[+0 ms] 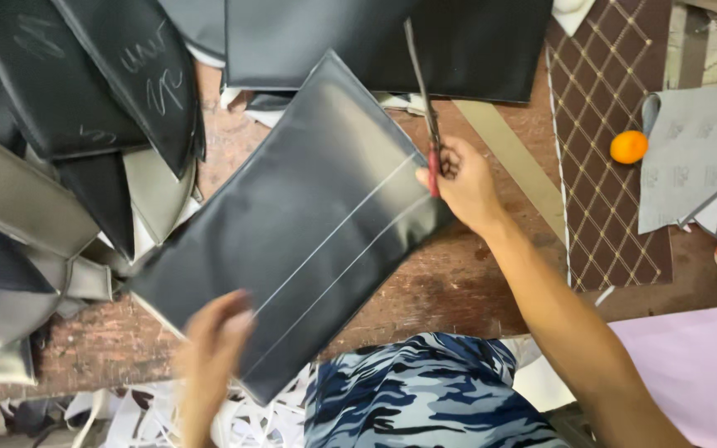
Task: The person trims excess white foam backing from pre-cut black vinyl upholstery pieces using red-handled scissors, holding each piece up and cutting along its edge. They work through several pieces one at a time, tossing trimmed scraps onto the floor beside the workbench.
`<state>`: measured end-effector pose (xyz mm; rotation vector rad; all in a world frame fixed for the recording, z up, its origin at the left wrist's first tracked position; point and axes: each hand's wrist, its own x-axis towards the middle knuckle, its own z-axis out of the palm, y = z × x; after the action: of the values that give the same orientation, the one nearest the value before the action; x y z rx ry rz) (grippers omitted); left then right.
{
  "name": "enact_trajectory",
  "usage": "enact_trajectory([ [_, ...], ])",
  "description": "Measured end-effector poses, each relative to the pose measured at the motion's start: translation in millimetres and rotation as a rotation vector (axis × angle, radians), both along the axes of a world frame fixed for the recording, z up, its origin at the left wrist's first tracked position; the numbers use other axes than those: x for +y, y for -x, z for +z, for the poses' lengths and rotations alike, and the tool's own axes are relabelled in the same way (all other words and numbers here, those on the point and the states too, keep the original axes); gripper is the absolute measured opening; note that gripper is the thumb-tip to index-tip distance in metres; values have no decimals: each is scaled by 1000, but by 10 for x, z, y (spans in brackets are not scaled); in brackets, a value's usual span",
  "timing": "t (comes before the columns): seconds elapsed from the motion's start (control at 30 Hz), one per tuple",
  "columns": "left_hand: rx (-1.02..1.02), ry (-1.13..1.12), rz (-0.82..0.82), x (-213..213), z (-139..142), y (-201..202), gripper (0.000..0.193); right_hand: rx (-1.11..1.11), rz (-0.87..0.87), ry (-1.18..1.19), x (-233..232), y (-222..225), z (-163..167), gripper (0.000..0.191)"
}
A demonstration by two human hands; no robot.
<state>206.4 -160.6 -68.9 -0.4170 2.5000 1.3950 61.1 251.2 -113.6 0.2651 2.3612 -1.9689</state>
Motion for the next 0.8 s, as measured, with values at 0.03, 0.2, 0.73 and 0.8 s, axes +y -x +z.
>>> enact_trajectory([
  [0.03,-17,-116,-39,276,-86,25,45,27,25,65,-28,-124,118,50],
  [0.2,570,79,-331,950,-401,679,100,-16,105,42,-90,-657,677,59],
  [0.73,200,-359,-608,237,739,2000,35,320,-133,201,1006,-1084,891,53],
  [0.8,326,-103,-466,-145,1182,1769,27,335,-139,319,1158,-1043,777,46],
])
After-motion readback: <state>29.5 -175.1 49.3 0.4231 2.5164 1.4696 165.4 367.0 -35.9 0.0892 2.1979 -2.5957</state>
